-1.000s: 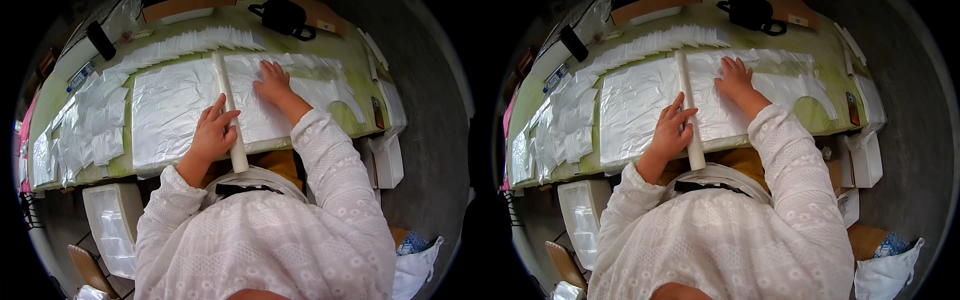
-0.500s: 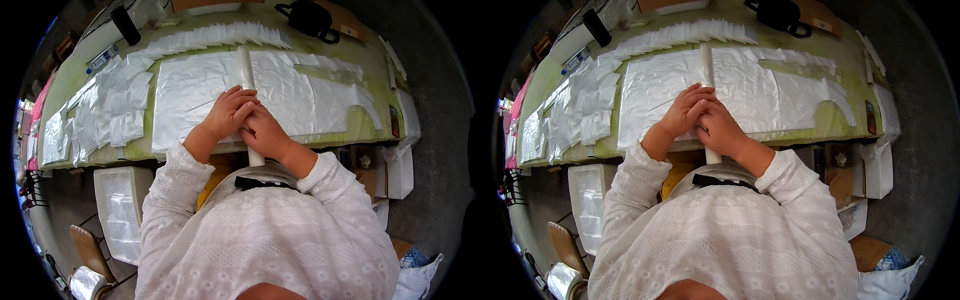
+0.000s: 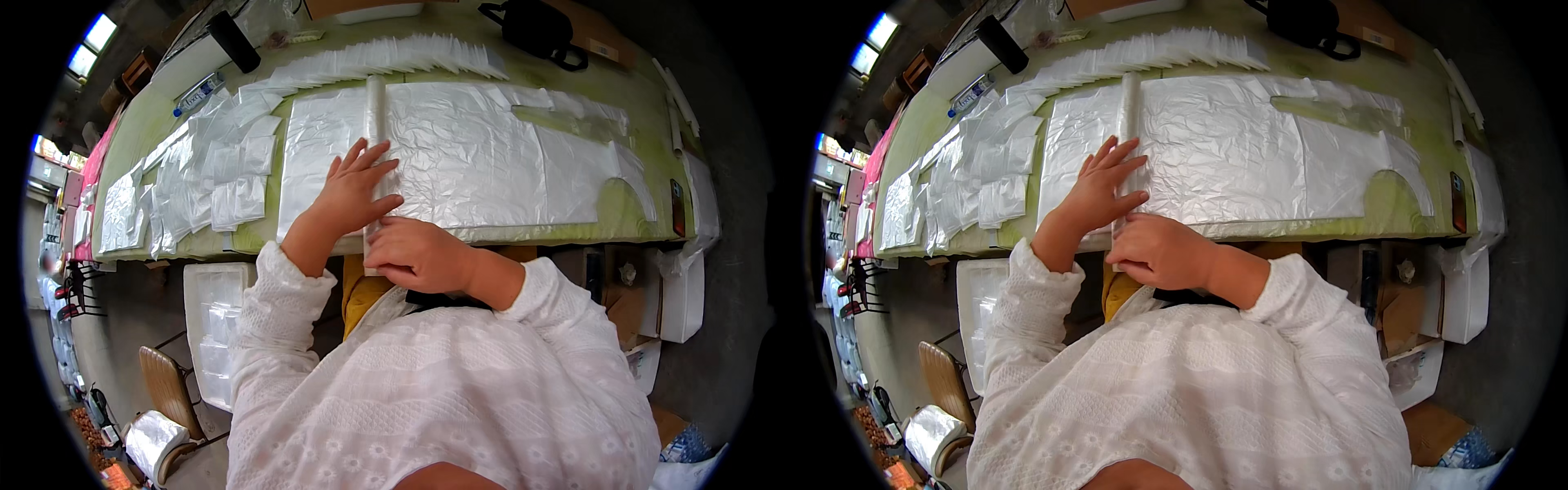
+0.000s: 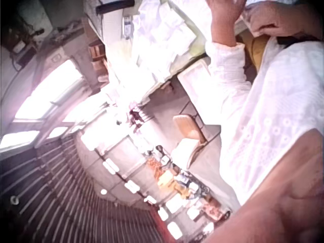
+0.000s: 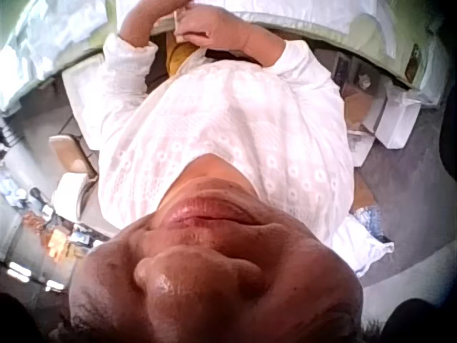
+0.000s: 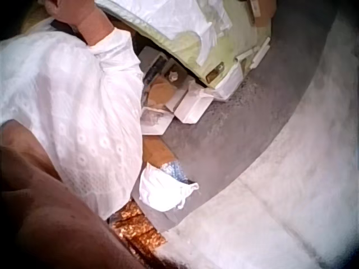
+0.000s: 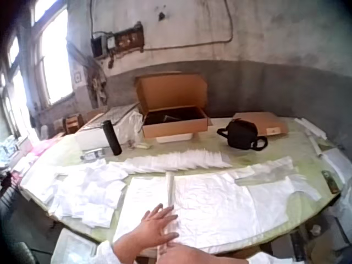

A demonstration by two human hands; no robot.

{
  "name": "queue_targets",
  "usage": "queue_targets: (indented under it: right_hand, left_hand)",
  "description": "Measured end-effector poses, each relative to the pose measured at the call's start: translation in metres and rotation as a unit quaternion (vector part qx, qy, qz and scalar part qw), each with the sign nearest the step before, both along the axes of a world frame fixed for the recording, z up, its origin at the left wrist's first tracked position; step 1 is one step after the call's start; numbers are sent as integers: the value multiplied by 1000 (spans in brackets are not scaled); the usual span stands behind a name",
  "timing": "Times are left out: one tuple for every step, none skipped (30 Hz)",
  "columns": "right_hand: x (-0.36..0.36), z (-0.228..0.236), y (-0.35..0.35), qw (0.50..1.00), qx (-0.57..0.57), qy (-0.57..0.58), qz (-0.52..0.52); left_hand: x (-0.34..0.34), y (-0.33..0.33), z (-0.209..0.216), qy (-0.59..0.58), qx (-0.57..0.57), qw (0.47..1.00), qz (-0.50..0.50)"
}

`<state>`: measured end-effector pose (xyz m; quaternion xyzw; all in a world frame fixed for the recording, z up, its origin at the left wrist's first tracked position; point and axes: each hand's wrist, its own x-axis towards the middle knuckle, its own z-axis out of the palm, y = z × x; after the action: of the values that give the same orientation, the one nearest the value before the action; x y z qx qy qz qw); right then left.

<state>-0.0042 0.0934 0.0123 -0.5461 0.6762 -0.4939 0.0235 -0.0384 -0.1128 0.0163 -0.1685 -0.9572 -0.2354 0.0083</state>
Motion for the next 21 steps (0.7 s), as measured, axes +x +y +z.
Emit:
queue_targets:
  right_hand:
    - [6,-1,12,1000,-17,5,-19]
    - [8,-2,24,999,-33,11,-41]
    - [11,-4,34,997,-41,-10,-67]
    - [16,-7,43,994,-48,-36,-88]
    - [20,-12,50,990,-51,-63,-117]
    - [25,-16,55,989,-48,-82,-115]
    - [26,-17,57,989,-46,-94,-107]
    - [26,-19,59,988,-44,-106,-99]
    - [26,-21,59,990,-45,-103,-87]
    - [26,-20,59,991,-48,-92,-81]
    - [25,-21,60,992,-51,-81,-80]
    - [24,-22,62,993,-54,-70,-80]
    - [24,-24,66,991,-56,-78,-89]
    - [25,-25,70,990,-55,-87,-96]
    - [26,-26,74,989,-54,-96,-103]
    - [27,-27,77,987,-52,-100,-113]
    - [29,-28,81,986,-51,-104,-123]
    - [30,-28,82,984,-49,-109,-132]
    - [32,-28,84,982,-50,-122,-137]
    - [34,-26,85,979,-51,-137,-140]
    - [35,-24,86,977,-52,-151,-144]
  left_hand:
    - [8,-16,1,-11,30,999,42]
    - [14,-30,1,33,-32,994,104]
    - [14,-60,-13,116,-58,981,142]
    - [20,-83,-27,194,-87,960,181]
    - [22,-75,-15,200,-47,962,178]
    - [23,-66,-3,205,-6,963,175]
    - [25,-56,8,218,34,959,177]
    - [23,-52,8,179,3,967,182]
    - [18,-58,-9,134,-43,967,211]
    - [14,-66,-24,91,-92,961,244]
    - [9,-72,-23,61,-105,954,272]
    - [5,-78,-21,32,-118,946,301]
    - [0,-83,-18,2,-130,936,326]
    - [-5,-91,-15,-25,-138,931,337]
    - [-9,-99,-11,-53,-145,925,347]
    - [-13,-102,-9,-80,-151,919,356]
    - [-16,-101,0,-100,-141,915,365]
    - [-18,-108,-4,-69,-109,929,348]
    - [-17,-109,-6,-41,-77,940,329]
    - [-16,-111,-9,-13,-45,950,309]
    - [-17,-111,-12,-45,78,941,327]
